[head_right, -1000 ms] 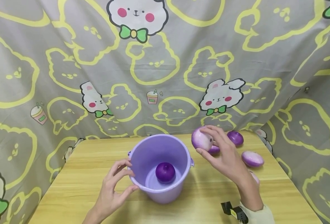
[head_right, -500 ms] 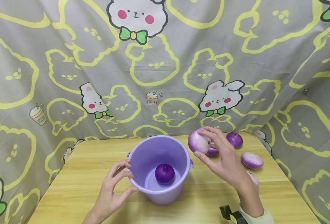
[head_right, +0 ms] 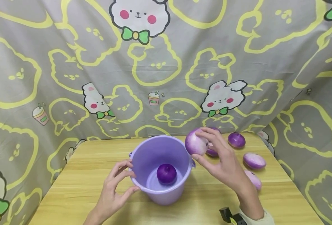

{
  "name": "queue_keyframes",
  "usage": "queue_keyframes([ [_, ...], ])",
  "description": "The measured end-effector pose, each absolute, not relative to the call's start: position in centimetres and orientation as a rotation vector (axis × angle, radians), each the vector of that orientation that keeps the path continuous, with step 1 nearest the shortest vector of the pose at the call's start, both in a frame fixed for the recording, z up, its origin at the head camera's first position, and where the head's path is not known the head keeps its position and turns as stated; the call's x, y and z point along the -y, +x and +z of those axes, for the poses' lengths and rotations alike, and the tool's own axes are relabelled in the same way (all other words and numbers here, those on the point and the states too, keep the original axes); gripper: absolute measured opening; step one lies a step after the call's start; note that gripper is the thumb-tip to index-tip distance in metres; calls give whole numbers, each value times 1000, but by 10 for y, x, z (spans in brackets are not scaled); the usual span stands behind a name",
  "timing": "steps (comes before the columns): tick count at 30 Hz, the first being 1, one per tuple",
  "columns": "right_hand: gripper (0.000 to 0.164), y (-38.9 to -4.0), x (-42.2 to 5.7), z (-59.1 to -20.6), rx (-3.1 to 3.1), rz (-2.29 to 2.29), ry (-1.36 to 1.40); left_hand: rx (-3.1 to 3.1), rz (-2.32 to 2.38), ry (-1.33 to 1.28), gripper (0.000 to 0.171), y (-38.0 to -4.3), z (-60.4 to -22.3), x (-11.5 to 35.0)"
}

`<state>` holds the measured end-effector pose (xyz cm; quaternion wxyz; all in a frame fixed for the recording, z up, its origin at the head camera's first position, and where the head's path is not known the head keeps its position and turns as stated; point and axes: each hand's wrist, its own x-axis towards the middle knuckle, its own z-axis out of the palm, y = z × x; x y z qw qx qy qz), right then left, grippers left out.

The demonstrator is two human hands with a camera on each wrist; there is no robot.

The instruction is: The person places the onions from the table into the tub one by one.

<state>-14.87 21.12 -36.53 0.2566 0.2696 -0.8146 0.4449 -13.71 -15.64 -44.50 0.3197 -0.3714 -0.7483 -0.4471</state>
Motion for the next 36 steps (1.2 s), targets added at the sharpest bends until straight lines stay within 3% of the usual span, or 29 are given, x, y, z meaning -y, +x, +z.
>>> queue_keyframes([
  [36,79,-140,-182,-368,2155,1209,922,1952,-1160,-981,28,-138,-446,156],
])
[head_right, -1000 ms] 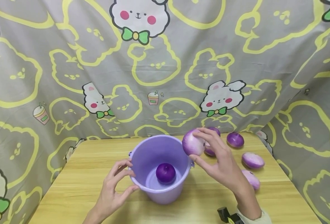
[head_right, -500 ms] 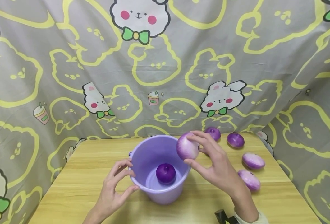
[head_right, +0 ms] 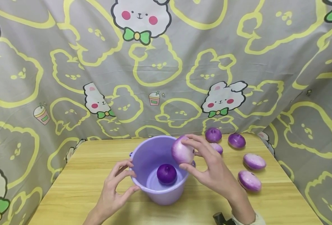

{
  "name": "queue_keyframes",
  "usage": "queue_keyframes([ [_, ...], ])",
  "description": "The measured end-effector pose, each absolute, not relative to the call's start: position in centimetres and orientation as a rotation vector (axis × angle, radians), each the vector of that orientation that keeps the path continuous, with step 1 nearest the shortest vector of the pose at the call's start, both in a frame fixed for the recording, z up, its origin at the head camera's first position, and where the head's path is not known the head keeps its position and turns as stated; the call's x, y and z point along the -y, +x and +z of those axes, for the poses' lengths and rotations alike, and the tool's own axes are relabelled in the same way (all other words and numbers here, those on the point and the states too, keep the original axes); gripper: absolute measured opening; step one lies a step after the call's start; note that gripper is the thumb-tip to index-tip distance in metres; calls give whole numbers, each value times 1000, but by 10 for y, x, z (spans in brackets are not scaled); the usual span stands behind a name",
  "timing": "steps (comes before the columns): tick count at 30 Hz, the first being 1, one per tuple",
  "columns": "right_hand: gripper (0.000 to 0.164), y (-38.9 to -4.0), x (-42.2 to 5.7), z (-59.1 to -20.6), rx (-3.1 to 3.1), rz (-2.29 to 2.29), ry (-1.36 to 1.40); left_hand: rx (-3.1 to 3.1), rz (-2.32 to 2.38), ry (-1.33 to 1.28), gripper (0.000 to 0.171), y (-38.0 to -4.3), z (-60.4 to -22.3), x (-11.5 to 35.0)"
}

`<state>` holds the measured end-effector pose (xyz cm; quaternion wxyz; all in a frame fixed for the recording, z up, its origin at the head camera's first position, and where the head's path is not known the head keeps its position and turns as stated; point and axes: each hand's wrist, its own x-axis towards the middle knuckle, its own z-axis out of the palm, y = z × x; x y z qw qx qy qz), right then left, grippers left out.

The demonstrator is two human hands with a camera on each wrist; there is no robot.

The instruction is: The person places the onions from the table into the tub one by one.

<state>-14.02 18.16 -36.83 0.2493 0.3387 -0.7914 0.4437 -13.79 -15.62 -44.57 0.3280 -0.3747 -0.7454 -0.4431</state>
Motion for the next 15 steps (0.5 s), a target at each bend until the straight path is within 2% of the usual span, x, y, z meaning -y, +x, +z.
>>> queue_keyframes([
  [15,68,-141,-165,-369,2045,1204,1110,1956,-1172,-988,29,-138,-446,157],
])
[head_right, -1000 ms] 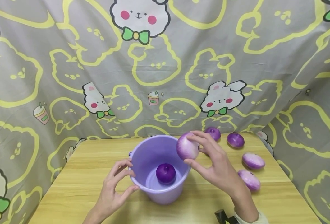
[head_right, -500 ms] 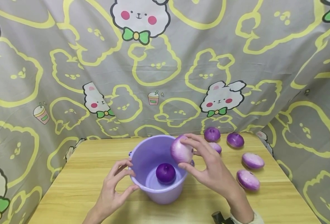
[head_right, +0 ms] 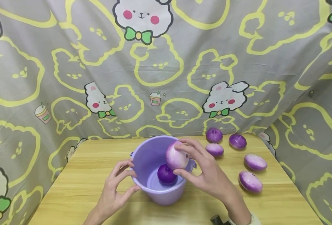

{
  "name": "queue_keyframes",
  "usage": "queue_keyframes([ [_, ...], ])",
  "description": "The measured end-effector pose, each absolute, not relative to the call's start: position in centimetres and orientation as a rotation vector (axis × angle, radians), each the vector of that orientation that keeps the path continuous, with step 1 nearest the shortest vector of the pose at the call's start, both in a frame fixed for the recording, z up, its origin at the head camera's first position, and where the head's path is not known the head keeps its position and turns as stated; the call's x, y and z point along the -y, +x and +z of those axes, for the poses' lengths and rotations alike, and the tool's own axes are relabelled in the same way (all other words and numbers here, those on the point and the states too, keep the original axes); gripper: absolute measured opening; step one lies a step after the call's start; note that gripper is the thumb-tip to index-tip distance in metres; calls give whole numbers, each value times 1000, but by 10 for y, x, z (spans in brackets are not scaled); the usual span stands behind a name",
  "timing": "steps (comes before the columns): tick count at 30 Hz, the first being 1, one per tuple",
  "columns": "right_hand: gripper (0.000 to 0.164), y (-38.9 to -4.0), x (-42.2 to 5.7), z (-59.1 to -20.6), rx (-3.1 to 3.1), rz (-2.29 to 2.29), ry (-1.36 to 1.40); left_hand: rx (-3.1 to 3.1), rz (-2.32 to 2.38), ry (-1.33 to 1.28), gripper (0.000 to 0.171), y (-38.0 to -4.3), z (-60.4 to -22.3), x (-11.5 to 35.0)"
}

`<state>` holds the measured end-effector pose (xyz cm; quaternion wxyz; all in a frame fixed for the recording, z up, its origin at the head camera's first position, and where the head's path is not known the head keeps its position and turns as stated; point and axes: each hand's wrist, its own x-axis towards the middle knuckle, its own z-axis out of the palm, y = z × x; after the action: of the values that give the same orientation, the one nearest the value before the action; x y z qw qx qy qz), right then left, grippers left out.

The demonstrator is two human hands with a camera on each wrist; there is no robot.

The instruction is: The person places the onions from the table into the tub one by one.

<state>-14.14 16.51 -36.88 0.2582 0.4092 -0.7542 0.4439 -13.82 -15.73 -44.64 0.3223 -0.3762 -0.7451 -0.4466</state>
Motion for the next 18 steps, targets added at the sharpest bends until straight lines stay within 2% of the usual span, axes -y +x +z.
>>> queue_keyframes([
  [18,69,-140,-158,-375,2136,1106,1118,1940,-1162,-998,29,-138,-443,156],
])
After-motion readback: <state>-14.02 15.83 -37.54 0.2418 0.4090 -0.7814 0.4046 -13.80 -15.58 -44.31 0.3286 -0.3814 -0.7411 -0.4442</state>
